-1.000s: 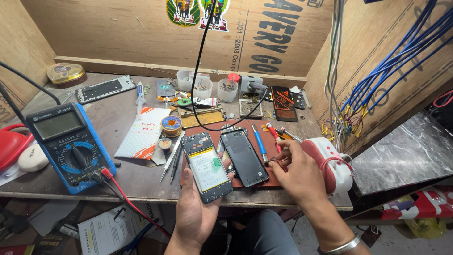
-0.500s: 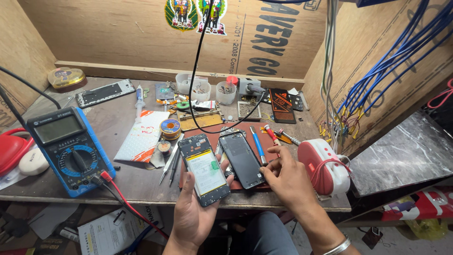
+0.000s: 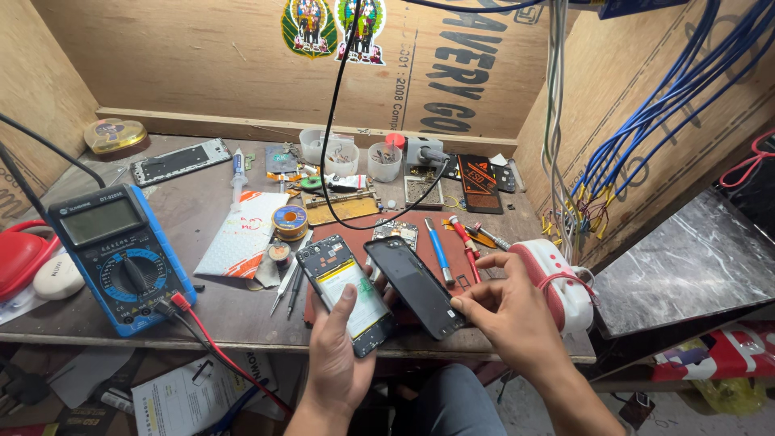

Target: The person works on a disassembled smartphone, holding the phone body with battery exposed in one hand while using a red pry tool to work around the frame and a separate phone back cover on the counter. The person first works at a glass display counter, then moves to a cluttered repair bench with a multimeter and continues prying and manipulating the phone parts.

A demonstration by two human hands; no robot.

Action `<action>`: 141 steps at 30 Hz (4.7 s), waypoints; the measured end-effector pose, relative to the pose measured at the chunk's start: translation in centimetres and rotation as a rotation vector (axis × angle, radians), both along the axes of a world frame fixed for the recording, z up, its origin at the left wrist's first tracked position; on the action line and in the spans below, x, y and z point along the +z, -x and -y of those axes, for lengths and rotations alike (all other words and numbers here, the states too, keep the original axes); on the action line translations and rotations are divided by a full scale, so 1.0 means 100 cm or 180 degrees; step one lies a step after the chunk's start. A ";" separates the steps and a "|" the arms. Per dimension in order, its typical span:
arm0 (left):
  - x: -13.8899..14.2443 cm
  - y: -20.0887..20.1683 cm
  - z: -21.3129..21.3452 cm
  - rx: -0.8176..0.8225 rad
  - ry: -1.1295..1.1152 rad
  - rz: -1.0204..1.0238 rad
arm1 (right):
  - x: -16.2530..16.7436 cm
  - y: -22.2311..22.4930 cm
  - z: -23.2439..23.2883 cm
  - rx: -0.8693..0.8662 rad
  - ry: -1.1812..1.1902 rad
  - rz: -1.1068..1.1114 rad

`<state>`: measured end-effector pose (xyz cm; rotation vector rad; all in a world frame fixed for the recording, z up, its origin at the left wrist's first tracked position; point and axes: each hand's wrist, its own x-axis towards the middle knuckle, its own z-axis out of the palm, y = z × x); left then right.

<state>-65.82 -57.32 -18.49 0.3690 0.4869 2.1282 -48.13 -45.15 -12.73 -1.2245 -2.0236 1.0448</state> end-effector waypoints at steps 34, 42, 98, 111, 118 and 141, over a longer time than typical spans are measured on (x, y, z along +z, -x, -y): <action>0.003 0.005 -0.003 -0.0069 0.0059 -0.0091 | -0.009 -0.007 -0.012 0.0656 0.0821 -0.0106; 0.001 0.006 0.000 -0.0069 -0.0108 -0.0050 | -0.008 -0.005 -0.008 0.0651 0.0726 -0.0173; -0.002 0.008 0.010 -0.0347 -0.0482 -0.0172 | 0.015 0.033 0.011 0.1136 -0.0946 0.0096; 0.000 0.007 0.009 -0.0206 -0.0443 -0.0167 | 0.020 0.038 0.013 0.1415 -0.0917 0.0192; -0.003 0.009 0.009 -0.0337 -0.0444 -0.0138 | 0.023 0.037 0.013 0.1346 -0.0994 0.0130; -0.002 0.008 0.009 -0.0262 -0.0440 -0.0123 | 0.018 0.035 0.002 0.1774 -0.0877 0.0311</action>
